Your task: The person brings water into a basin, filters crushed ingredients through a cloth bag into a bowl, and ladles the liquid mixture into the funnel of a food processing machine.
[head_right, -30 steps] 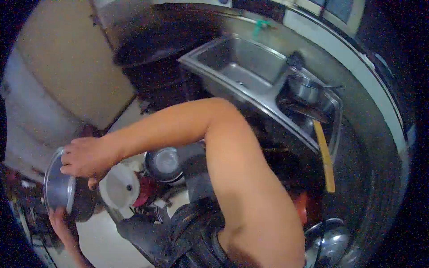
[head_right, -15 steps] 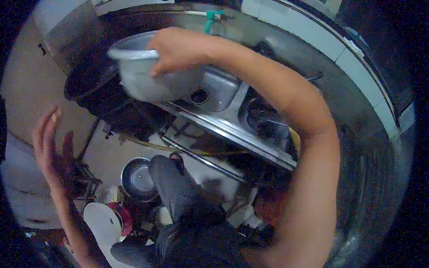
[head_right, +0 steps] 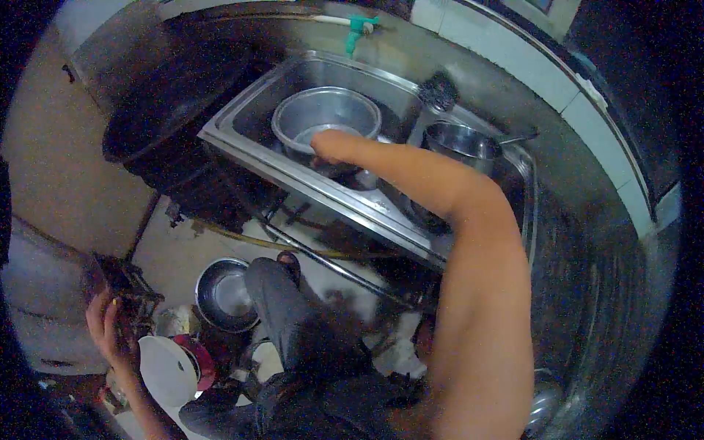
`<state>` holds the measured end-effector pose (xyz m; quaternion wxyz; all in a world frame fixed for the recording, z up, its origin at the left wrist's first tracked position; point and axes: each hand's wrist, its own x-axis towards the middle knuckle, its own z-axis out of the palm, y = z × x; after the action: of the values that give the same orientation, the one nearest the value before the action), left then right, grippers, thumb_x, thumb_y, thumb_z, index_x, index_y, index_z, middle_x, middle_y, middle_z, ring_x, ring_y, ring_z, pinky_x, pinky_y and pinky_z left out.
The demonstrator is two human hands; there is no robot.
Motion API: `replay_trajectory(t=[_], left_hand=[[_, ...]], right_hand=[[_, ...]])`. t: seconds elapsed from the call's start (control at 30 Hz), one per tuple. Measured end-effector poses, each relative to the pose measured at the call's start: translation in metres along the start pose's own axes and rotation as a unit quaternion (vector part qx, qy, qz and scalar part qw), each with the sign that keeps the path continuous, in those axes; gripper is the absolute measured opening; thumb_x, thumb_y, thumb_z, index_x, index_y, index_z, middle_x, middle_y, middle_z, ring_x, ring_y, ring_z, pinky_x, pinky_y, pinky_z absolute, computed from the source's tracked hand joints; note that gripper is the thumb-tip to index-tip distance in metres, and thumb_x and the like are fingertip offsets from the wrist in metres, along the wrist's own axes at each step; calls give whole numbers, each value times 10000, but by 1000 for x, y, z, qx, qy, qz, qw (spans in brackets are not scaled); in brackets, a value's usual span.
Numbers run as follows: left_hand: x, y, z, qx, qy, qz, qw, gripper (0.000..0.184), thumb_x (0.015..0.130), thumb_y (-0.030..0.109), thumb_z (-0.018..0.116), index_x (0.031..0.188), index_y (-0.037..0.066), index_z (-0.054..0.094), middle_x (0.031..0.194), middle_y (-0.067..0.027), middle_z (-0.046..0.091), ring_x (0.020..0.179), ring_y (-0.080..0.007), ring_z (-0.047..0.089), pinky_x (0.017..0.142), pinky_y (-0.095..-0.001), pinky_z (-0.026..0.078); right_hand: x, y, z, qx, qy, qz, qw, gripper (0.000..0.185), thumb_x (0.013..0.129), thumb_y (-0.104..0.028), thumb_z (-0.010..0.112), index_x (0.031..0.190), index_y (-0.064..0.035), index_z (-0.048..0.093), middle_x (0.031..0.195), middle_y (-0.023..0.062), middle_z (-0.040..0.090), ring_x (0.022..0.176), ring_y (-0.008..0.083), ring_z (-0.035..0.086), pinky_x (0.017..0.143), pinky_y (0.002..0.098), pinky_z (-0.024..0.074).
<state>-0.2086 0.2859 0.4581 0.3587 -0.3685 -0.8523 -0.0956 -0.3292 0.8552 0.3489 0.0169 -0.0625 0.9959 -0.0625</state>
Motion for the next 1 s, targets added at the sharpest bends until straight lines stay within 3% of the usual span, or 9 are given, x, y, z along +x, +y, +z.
replay_trajectory(t=[0.17, 0.23, 0.3, 0.33, 0.37, 0.43, 0.6, 0.67, 1.0], left_hand=[[-44, -16, -7, 9, -35, -71, 997, 293, 766, -88, 550, 1040, -6, 615, 1128, -202, 603, 1023, -400, 571, 891, -443, 456], [-58, -21, -11, -11, -46, -93, 995, 340, 766, -104, 540, 1083, -5, 612, 1131, -214, 595, 1049, -395, 565, 890, -430, 457], [-80, -34, -8, -27, -42, -120, 991, 364, 752, -105, 537, 1096, -5, 607, 1133, -213, 595, 1054, -390, 567, 892, -431, 457], [-93, -40, -9, -38, -39, -147, 988, 389, 739, -105, 535, 1108, -5, 603, 1134, -212, 595, 1059, -385, 569, 893, -433, 456], [-103, -44, -11, -26, -28, -153, 987, 410, 726, -76, 542, 1127, -6, 594, 1168, -215, 585, 1074, -382, 567, 897, -429, 457], [-103, -45, -26, 12, -54, -148, 988, 417, 729, -63, 544, 1139, -4, 590, 1188, -218, 576, 1089, -386, 562, 906, -434, 454], [-120, -58, -48, 75, -89, -149, 982, 316, 893, 91, 505, 1176, -34, 571, 1244, -223, 547, 1136, -386, 540, 939, -442, 448], [-123, -54, -52, 49, -92, -201, 974, 428, 756, 28, 542, 1182, 5, 568, 1228, -219, 562, 1129, -401, 538, 944, -475, 427], [-166, -49, -54, 115, -91, -177, 973, 391, 750, -55, 536, 1135, -1, 579, 1157, -199, 596, 1061, -392, 559, 887, -463, 451]], right_hand=[[-9, -6, -28, -113, -329, 19, 937, 415, 835, -392, 658, 970, -1, 692, 911, 231, 675, 861, 346, 669, 726, 449, 520], [-3, -1, -49, -57, -207, -24, 976, 480, 850, -456, 624, 965, 4, 700, 884, 236, 676, 836, 373, 665, 729, 460, 522], [-6, -45, -127, -53, -31, 68, 996, 510, 847, -487, 613, 917, 12, 693, 917, 238, 671, 881, 384, 648, 796, 456, 511], [8, -35, -139, -94, 72, 131, 984, 462, 857, -444, 605, 880, 12, 677, 981, 228, 648, 972, 399, 609, 836, 482, 490], [19, -24, -148, -189, 229, 82, 951, 397, 859, -391, 599, 862, 1, 664, 1018, 199, 622, 1041, 384, 579, 827, 503, 484], [42, 3, -186, -349, 329, 113, 870, 376, 868, -382, 579, 901, -20, 678, 996, 174, 611, 1065, 377, 570, 813, 502, 492], [66, 59, -208, -262, 221, 286, 895, 354, 894, -366, 508, 965, -72, 692, 1024, 175, 670, 1001, 367, 634, 792, 489, 514], [68, 80, -211, -273, 206, 253, 905, 339, 900, -345, 486, 972, -81, 687, 1016, 179, 676, 972, 363, 647, 778, 489, 519], [67, 82, -206, -353, 207, 205, 889, 273, 878, -214, 444, 982, -105, 671, 972, 154, 693, 906, 343, 670, 732, 469, 532]])
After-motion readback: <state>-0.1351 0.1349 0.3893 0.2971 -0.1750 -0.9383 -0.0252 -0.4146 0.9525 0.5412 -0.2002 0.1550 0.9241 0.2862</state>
